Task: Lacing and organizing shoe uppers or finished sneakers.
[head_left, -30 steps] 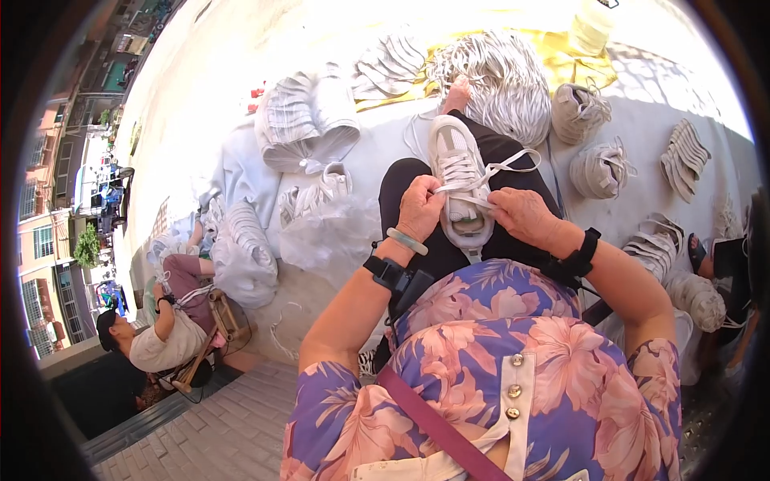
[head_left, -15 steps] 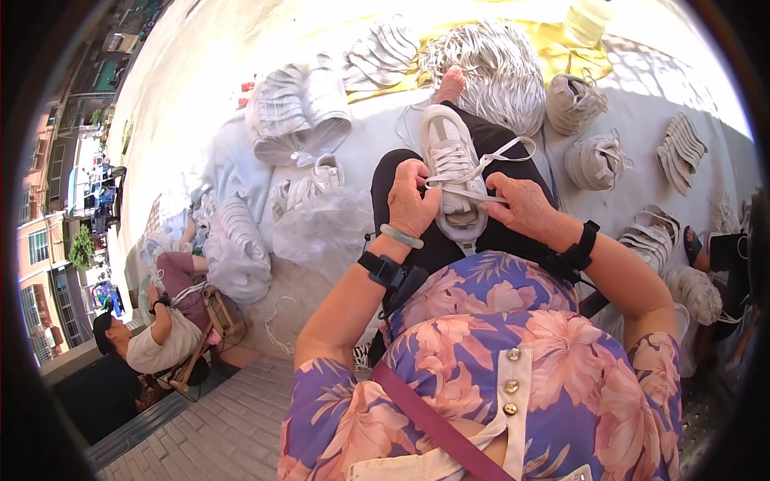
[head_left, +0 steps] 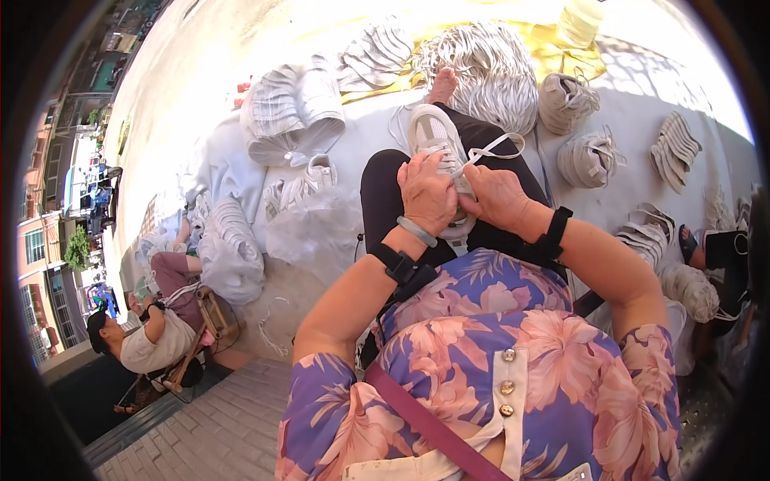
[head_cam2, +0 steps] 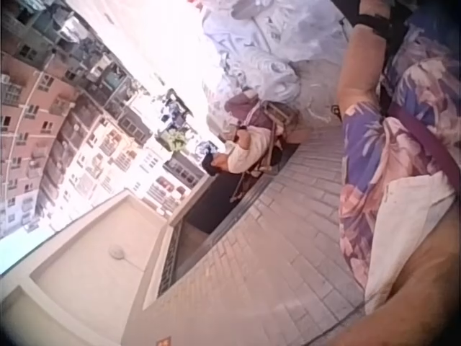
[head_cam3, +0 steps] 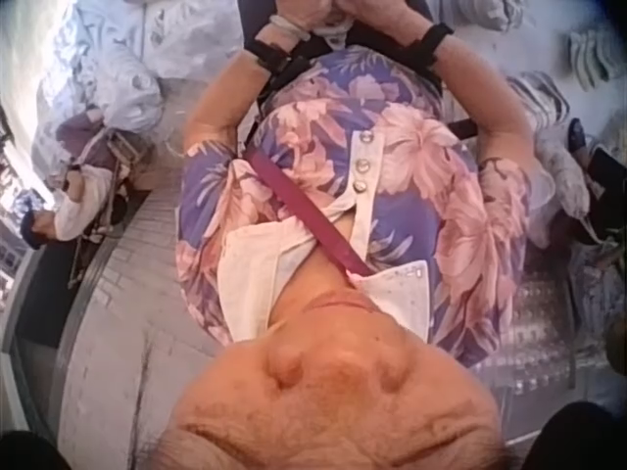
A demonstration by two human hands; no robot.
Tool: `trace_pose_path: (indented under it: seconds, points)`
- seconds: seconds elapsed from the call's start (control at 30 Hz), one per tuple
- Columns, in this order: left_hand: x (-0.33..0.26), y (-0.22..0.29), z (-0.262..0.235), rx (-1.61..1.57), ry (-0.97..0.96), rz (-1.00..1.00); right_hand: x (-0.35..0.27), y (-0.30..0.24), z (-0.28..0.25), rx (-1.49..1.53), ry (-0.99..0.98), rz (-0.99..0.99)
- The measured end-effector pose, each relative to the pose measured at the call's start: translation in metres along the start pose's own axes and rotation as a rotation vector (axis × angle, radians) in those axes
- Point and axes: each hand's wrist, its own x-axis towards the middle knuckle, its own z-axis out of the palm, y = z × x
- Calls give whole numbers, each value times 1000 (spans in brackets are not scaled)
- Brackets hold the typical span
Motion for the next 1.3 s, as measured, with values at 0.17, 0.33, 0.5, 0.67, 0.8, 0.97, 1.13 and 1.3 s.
trace_pose_path:
  seconds: [0.17, 0.33, 0.5, 0.67, 0.8, 0.97, 1.13, 1.3]
  points:
    - [-2, -6, 5, -96, -52, -91, 4, -6, -4, -20, -107, 69]
    - [-2, -2, 7, -102, -52, -105, 4, -5, -1, 64, -132, 76]
    - [-2, 0, 6, -99, -80, -152, 3, -6, 3, 139, -148, 105]
    - [1, 7, 8, -78, -109, -217, 5, 19, 19, 383, -53, -15]
    - [3, 8, 16, -36, -88, -209, 9, 29, 15, 528, -94, 36]
    - [15, 8, 4, -69, -204, -195, -1, 23, 11, 650, -34, 98]
    - [11, -6, -39, 61, -195, 69, -4, 10, 10, 605, 54, 162]
    - [-48, -53, -82, 197, -247, -63, -6, 15, 1, 625, -86, 197]
